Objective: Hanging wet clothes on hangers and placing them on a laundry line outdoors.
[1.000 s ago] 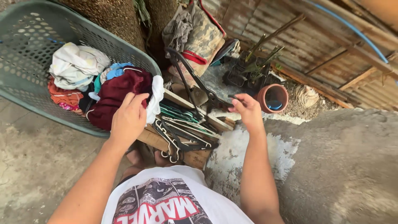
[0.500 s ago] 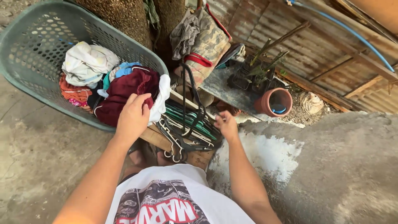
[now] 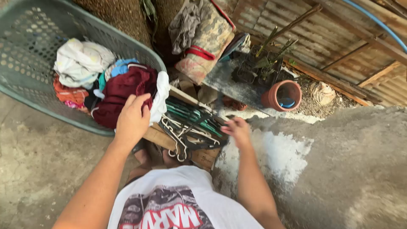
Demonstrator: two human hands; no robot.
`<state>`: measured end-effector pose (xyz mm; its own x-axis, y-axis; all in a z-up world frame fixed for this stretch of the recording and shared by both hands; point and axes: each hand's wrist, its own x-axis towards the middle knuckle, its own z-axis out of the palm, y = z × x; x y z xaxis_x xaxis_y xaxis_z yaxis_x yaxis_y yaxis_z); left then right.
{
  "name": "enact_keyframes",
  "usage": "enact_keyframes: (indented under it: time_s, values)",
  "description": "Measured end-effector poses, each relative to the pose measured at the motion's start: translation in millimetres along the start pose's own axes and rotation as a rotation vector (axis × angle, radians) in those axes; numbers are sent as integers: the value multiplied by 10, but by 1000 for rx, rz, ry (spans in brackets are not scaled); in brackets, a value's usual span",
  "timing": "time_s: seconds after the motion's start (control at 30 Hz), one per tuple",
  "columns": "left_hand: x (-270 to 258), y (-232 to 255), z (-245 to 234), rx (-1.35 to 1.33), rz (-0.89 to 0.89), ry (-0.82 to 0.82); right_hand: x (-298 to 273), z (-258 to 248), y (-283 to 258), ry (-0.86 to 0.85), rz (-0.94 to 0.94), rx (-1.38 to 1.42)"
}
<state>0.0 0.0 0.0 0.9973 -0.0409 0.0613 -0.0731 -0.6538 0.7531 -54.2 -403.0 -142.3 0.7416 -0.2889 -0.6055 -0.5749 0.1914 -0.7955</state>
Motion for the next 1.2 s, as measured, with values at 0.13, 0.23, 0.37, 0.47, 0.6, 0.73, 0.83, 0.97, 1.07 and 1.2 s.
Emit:
enact_keyframes:
  time_s: [0.13,0.23,0.37,0.47,0.6,0.73,0.83,0.97,1.07,1.2]
  values:
    - [-67,-3,11,12,4,0,-148,-419,-540,23,-232,-20]
    - [-14,82,7,26,-1,0,-265,-448,-971,24,-243,57]
    - [-31,223,-29,29,-6,-26,-525,-236,-1478,-93,-332,83]
    - [32,335,-87,15,27,-71,-745,-17,-1864,-198,-428,110]
    - [92,322,-59,-139,18,-201,-1101,507,-2441,-259,-532,-85]
    - [118,137,78,-584,4,-253,-1151,1144,-2738,-320,-538,-230]
    - [132,179,23,-534,-166,-186,-918,1515,-2531,-501,-547,215]
    - [138,29,18,-619,-244,-110,-957,1886,-1936,-537,-561,6]
    - [177,-59,-10,-855,-295,-59,-828,1883,-1200,-774,-580,-340]
    - [219,-154,-52,-976,-266,-20,-820,1900,-915,-857,-83,-229]
